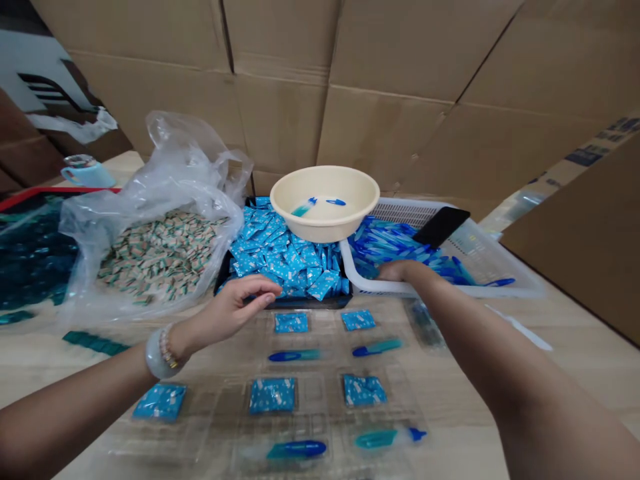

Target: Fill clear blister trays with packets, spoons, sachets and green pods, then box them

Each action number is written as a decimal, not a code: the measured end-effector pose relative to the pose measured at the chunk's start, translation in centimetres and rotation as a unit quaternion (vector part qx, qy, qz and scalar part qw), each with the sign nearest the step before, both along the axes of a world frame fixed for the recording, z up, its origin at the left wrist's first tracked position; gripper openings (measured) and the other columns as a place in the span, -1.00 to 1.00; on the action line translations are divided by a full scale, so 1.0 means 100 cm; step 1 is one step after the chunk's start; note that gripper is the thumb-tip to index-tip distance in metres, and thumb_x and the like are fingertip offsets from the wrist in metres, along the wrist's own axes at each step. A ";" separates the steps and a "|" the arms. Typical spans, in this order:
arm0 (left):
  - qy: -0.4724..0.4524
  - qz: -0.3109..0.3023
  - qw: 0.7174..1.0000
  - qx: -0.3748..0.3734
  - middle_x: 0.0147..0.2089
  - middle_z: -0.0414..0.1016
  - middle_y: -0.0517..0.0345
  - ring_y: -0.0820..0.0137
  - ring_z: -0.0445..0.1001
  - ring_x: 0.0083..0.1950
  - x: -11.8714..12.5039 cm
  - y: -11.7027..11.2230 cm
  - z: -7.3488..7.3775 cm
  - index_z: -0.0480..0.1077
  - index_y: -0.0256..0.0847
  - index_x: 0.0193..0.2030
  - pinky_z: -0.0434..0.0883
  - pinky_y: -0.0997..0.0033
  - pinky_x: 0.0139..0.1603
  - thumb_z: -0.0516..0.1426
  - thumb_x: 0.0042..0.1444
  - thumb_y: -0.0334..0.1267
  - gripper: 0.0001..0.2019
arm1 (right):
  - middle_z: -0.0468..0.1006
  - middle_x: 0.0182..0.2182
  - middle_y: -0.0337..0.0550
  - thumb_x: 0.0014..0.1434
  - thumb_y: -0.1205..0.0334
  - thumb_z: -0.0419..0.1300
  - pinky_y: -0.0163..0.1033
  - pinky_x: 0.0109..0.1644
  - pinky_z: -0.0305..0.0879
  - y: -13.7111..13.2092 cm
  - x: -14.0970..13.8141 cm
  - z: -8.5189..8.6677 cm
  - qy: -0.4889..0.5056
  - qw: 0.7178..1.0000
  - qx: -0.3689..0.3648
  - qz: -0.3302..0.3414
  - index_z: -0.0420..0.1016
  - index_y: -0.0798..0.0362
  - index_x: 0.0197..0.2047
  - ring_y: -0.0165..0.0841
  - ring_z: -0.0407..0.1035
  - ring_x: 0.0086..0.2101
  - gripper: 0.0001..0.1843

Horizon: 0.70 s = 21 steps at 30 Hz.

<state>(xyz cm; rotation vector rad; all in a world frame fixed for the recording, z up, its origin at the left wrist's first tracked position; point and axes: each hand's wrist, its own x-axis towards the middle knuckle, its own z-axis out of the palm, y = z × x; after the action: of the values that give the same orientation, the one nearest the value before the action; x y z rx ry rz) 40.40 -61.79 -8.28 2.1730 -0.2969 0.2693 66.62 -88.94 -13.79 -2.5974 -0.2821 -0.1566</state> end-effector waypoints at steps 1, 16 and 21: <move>0.000 0.013 1.000 0.001 -0.24 0.46 0.10 0.43 0.40 -0.20 -0.004 0.006 0.000 0.41 -0.25 -0.23 0.33 0.45 -0.15 0.00 0.12 -0.28 -0.80 | 0.31 -0.78 -0.21 -0.11 0.36 0.21 -0.30 -0.52 0.12 0.004 -0.001 0.001 0.022 0.999 -0.024 0.007 0.32 0.20 -0.80 -0.44 0.26 -0.63 -0.68; 0.034 0.025 0.964 -0.264 0.10 0.26 -0.07 0.34 0.31 0.02 -0.058 -0.051 0.004 0.17 -0.24 0.10 0.34 0.33 -0.04 0.09 0.04 -0.24 -0.55 | 0.29 -0.63 -0.16 0.08 -0.22 -0.11 -0.23 -0.58 -0.02 0.069 -0.177 0.151 -0.008 0.943 0.332 0.034 0.42 0.05 -0.27 -0.56 0.19 -0.61 -0.46; 0.115 -0.033 0.975 -0.188 -0.17 0.46 0.07 0.38 0.41 -0.17 -0.095 -0.027 -0.023 0.31 -0.26 -0.01 0.36 0.37 -0.15 -0.08 0.17 -0.29 -0.70 | 0.07 -0.72 -0.39 -0.10 -0.17 0.16 -0.38 -0.68 -0.02 0.134 -0.278 0.101 0.242 0.751 0.606 0.100 0.34 0.03 -0.43 -0.59 0.00 -0.71 -0.60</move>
<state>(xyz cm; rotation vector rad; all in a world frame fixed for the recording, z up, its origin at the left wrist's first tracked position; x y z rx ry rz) 30.87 -64.50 -10.62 1.7941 -0.1700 0.0285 38.82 -75.50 -3.73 -1.2120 -0.1627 0.3245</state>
